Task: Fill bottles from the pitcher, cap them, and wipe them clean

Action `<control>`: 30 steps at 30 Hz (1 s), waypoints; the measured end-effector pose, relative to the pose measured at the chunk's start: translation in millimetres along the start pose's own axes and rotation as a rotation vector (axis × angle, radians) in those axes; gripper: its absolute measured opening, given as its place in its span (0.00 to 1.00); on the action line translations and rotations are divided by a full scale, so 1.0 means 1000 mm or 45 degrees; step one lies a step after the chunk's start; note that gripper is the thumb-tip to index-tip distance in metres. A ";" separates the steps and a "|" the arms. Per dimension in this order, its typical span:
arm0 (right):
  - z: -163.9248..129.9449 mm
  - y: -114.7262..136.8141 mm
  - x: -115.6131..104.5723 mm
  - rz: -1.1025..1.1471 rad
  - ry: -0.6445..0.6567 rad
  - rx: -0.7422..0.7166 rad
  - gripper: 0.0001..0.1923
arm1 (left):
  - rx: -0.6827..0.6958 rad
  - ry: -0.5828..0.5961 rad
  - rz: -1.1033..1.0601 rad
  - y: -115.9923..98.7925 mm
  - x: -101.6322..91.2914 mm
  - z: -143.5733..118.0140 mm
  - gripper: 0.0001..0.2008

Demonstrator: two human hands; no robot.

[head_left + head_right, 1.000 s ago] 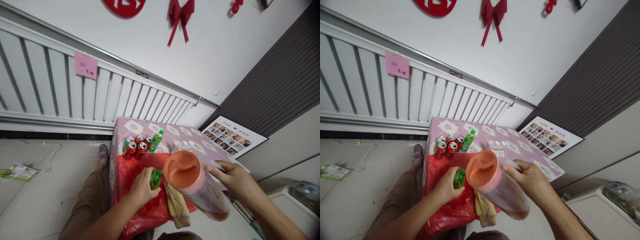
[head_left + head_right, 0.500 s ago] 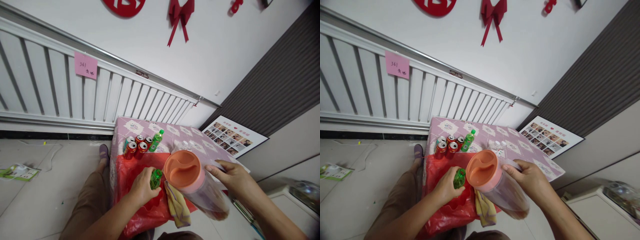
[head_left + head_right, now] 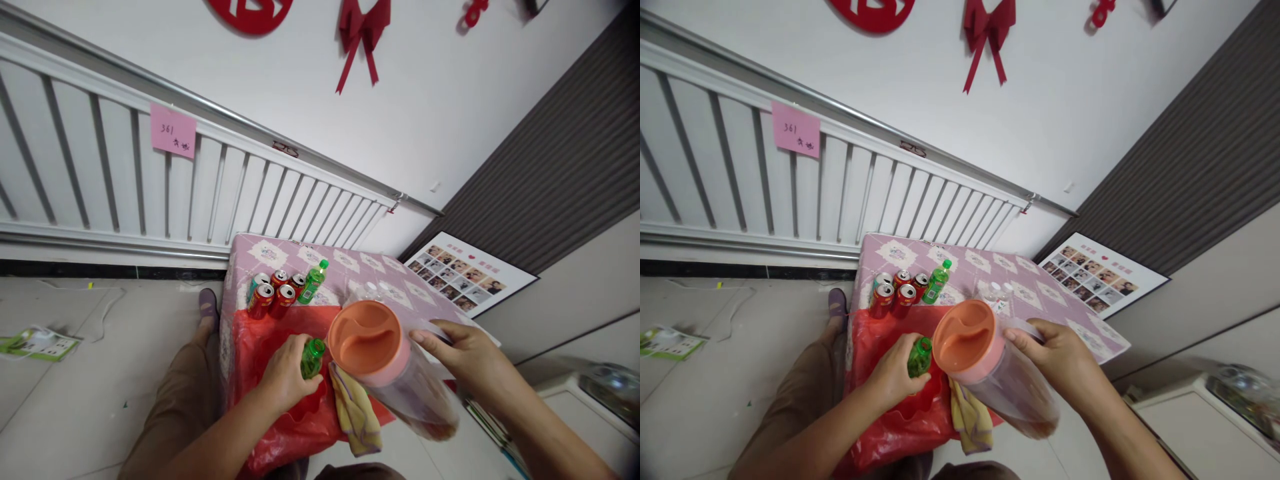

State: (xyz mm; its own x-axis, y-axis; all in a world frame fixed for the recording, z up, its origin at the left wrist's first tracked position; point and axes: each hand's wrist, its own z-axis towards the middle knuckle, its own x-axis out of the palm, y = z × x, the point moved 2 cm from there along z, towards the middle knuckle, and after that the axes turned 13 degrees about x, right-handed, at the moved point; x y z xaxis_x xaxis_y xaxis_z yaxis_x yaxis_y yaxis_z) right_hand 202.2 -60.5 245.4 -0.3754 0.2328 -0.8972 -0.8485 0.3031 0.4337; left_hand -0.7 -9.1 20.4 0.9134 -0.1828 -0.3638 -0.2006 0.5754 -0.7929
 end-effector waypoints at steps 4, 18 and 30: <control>0.001 -0.001 0.000 0.004 -0.001 0.000 0.28 | 0.005 -0.001 0.003 -0.001 0.000 0.000 0.28; 0.001 -0.001 0.000 0.000 0.001 -0.036 0.28 | 0.002 -0.002 0.001 -0.002 0.000 0.000 0.28; 0.001 0.000 0.000 0.019 0.007 -0.028 0.28 | -0.001 -0.006 -0.004 0.000 0.000 0.000 0.29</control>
State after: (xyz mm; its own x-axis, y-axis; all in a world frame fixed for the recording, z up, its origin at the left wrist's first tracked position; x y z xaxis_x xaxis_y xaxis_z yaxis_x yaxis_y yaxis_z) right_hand 202.1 -59.5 245.1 -0.3900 0.2323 -0.8910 -0.8509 0.2789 0.4451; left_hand -0.2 -9.4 20.6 0.9155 -0.1810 -0.3594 -0.1981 0.5745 -0.7941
